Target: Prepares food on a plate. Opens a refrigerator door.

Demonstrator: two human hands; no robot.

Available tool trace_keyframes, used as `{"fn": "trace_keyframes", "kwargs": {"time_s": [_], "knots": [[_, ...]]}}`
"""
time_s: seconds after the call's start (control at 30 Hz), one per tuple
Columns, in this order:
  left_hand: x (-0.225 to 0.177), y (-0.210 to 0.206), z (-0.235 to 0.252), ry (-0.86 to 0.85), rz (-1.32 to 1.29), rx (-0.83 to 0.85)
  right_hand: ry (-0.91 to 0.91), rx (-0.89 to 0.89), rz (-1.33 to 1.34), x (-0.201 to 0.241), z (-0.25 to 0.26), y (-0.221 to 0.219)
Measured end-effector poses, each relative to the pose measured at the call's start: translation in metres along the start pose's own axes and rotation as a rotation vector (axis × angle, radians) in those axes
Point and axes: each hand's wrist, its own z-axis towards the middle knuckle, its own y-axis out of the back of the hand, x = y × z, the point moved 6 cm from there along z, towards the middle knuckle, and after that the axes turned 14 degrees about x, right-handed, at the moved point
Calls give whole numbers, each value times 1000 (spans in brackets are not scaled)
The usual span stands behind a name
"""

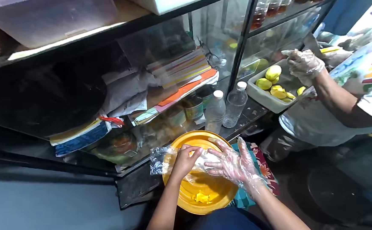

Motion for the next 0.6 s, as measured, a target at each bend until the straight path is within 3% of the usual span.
{"fn": "trace_keyframes", "kwargs": {"time_s": [0.1,0.23,0.53,0.6], "knots": [[2,-3,1,14,-9,81,-33,-13,-21,-1,0,-3],[1,-5,2,26,64,60,-45,-39,-9,-2,2,-6],[-1,4,4,-125,402,-361,-13,60,-72,-11,0,-2],[1,8,3,-82,344,-295,-17,74,-46,-12,-4,-2]]}}
